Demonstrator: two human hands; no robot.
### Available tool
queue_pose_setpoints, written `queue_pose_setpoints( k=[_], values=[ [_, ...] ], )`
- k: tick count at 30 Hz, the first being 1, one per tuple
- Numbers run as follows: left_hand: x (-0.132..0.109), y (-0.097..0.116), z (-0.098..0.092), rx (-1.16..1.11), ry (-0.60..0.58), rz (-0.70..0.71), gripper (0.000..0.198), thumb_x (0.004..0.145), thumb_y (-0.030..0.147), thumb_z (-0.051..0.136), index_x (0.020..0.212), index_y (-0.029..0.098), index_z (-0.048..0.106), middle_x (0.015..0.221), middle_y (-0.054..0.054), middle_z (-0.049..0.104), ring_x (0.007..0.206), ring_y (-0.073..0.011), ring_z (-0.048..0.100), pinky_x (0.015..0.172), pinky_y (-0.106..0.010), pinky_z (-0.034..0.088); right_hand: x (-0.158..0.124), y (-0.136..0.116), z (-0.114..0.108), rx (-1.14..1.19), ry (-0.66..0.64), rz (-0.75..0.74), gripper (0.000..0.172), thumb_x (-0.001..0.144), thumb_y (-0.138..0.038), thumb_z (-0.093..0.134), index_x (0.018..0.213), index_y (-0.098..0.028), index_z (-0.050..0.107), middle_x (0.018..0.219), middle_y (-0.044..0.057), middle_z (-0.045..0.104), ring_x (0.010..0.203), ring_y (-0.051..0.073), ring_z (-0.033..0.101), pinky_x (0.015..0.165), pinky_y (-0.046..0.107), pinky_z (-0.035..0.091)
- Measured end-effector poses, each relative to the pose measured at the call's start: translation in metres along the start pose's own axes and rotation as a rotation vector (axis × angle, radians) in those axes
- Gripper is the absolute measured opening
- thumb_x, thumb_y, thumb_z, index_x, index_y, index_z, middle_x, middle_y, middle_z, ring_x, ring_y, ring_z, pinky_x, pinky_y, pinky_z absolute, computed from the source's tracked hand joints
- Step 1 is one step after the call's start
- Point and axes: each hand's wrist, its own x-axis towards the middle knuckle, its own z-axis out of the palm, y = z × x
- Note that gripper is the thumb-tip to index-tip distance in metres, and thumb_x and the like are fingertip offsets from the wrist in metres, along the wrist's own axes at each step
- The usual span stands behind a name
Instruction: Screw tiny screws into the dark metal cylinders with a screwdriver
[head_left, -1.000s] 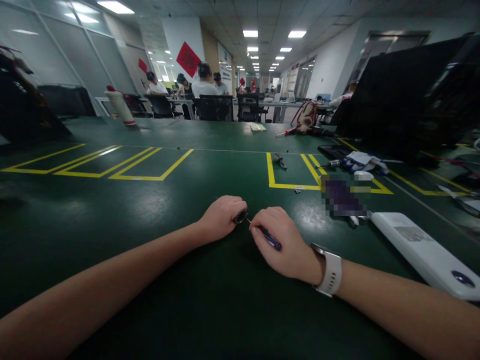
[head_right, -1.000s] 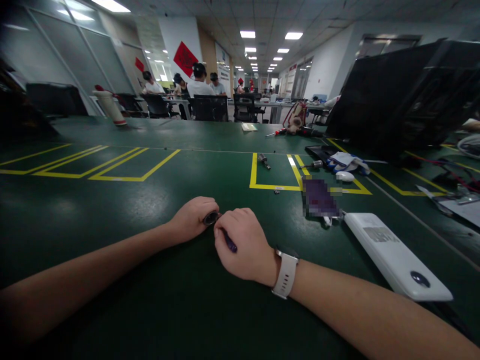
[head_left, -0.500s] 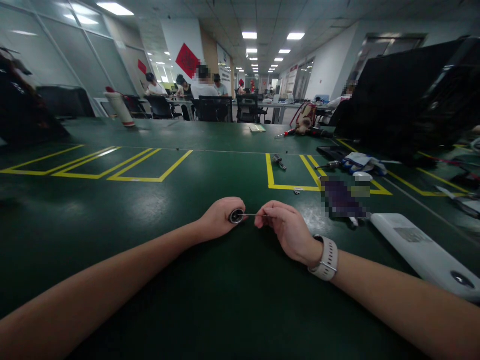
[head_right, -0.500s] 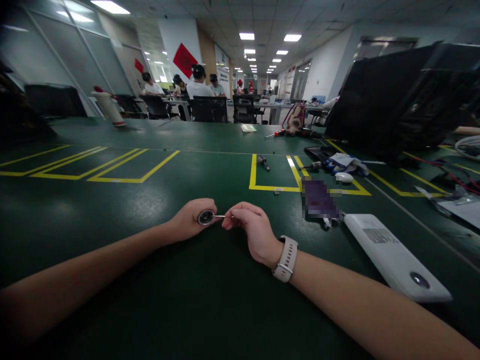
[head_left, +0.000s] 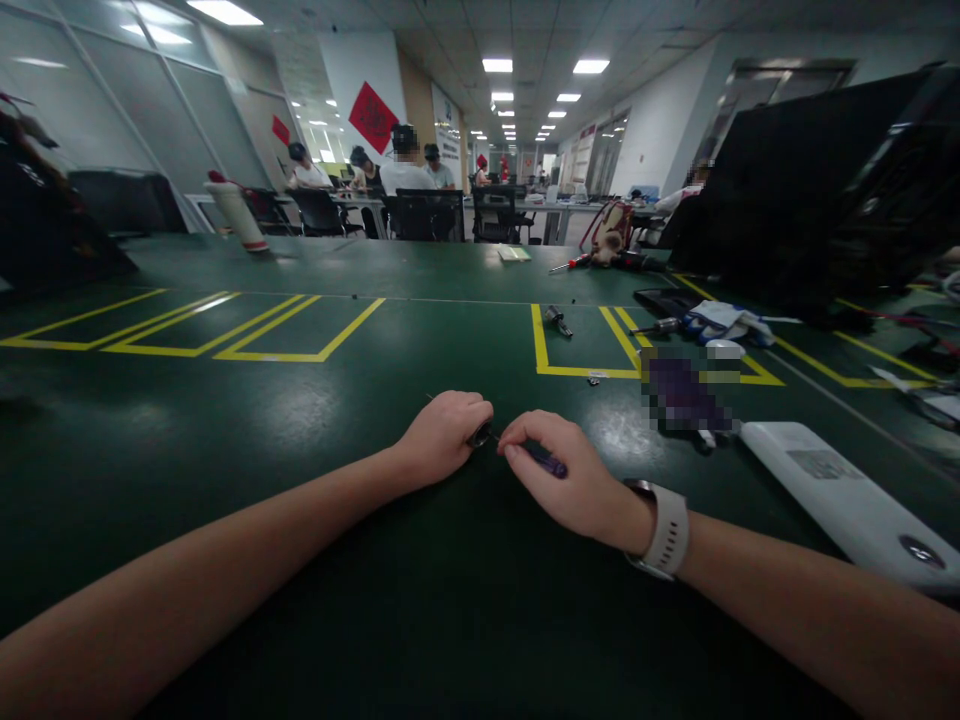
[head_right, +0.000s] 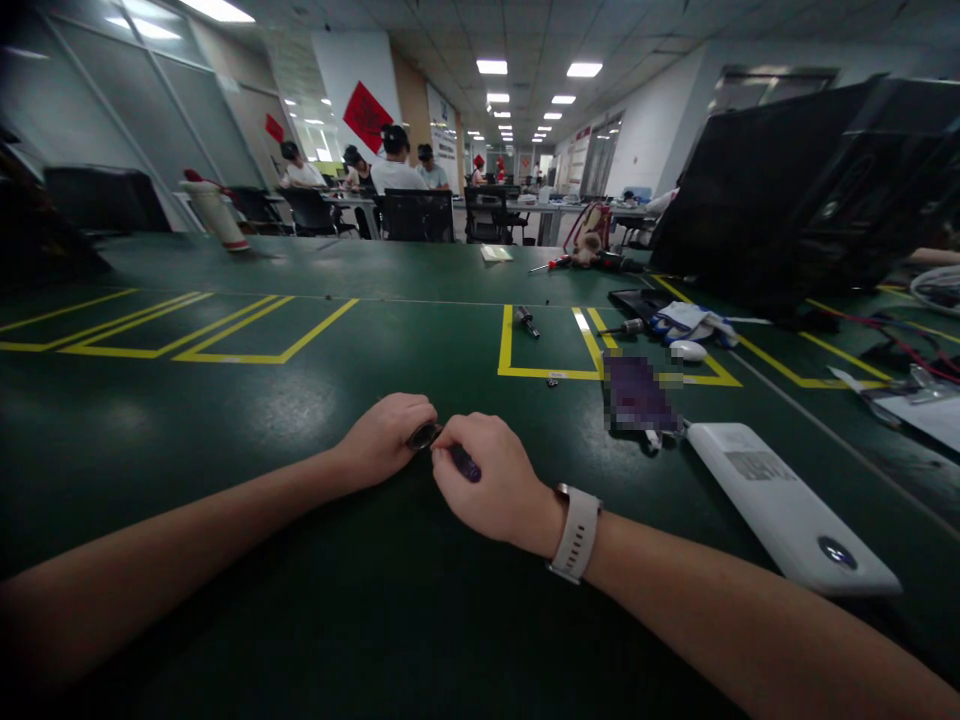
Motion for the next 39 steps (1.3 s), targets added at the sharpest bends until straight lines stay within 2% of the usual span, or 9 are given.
queue_pose_setpoints(
  k=[6,10,18,25,27,29,34,36,39],
  values=[
    [-0.002,-0.002,0.000,-0.022,0.014,0.034,0.014,0.075,0.002,0.048,0.075,0.015,0.053,0.072,-0.002,0.054,0.069,-0.0156,0.051,0.065,-0.029,0.039,0.007,0.022,0.000,0.760,0.093,0.381,0.013,0.076,-0.022,0.056,0.067,-0.017,0.064,0.069,0.002,0.069,0.073,0.018,0.064,0.078,0.036,0.047],
    [-0.001,-0.007,0.003,-0.127,0.062,0.005,0.011,0.079,0.007,0.050,0.073,0.017,0.050,0.068,0.001,0.051,0.063,-0.0132,0.048,0.062,-0.026,0.039,0.008,0.026,0.005,0.944,0.124,0.472,0.011,0.074,-0.021,0.058,0.068,-0.016,0.066,0.069,0.003,0.070,0.071,0.017,0.065,0.076,0.034,0.047],
    [0.001,-0.008,0.001,-0.279,0.081,0.042,0.016,0.084,0.024,0.051,0.071,0.017,0.047,0.066,0.002,0.049,0.061,-0.0120,0.048,0.059,-0.025,0.038,0.005,0.020,0.005,0.937,0.142,0.422,0.012,0.076,-0.022,0.057,0.070,-0.016,0.066,0.069,0.002,0.069,0.070,0.016,0.063,0.076,0.034,0.048],
    [0.000,-0.008,0.004,-0.141,0.122,-0.020,0.010,0.079,0.010,0.052,0.071,0.017,0.049,0.067,0.001,0.050,0.063,-0.0130,0.049,0.061,-0.026,0.039,-0.002,0.002,-0.001,0.164,0.059,0.110,0.016,0.084,-0.022,0.050,0.079,-0.017,0.065,0.078,0.004,0.065,0.076,0.018,0.059,0.072,0.035,0.043],
    [-0.001,-0.008,0.005,-0.110,0.116,-0.014,0.012,0.078,0.008,0.050,0.071,0.017,0.050,0.067,0.001,0.051,0.064,-0.0133,0.049,0.062,-0.027,0.039,-0.001,0.000,-0.003,0.100,0.020,0.091,0.016,0.084,-0.022,0.051,0.078,-0.017,0.065,0.077,0.004,0.065,0.072,0.017,0.057,0.069,0.034,0.042],
    [-0.001,-0.008,0.004,-0.114,0.109,-0.011,0.012,0.078,0.008,0.049,0.071,0.016,0.050,0.067,0.001,0.051,0.064,-0.0134,0.050,0.063,-0.027,0.040,0.001,0.003,-0.003,0.212,0.006,0.133,0.017,0.084,-0.022,0.051,0.077,-0.017,0.065,0.076,0.003,0.066,0.072,0.017,0.058,0.069,0.033,0.043],
    [0.000,-0.008,0.002,-0.173,0.093,-0.007,0.011,0.079,0.010,0.052,0.070,0.017,0.049,0.066,0.002,0.050,0.062,-0.0126,0.049,0.061,-0.026,0.039,0.005,0.023,0.002,0.786,0.065,0.353,0.014,0.081,-0.022,0.054,0.073,-0.017,0.065,0.073,0.002,0.069,0.075,0.018,0.064,0.079,0.036,0.047],
    [0.000,-0.008,0.001,-0.179,0.073,0.005,0.012,0.078,0.009,0.052,0.069,0.017,0.049,0.066,0.002,0.050,0.061,-0.0122,0.048,0.060,-0.025,0.039,0.005,0.026,0.005,0.862,0.092,0.401,0.013,0.080,-0.021,0.055,0.072,-0.017,0.064,0.071,0.002,0.068,0.073,0.017,0.064,0.078,0.036,0.047],
    [0.000,-0.008,0.001,-0.204,0.076,0.009,0.012,0.079,0.011,0.052,0.069,0.017,0.049,0.066,0.002,0.050,0.061,-0.0118,0.048,0.060,-0.025,0.037,0.002,0.022,0.006,0.801,0.123,0.370,0.013,0.080,-0.021,0.054,0.071,-0.017,0.064,0.070,0.001,0.067,0.073,0.017,0.063,0.077,0.035,0.046]
  ],
)
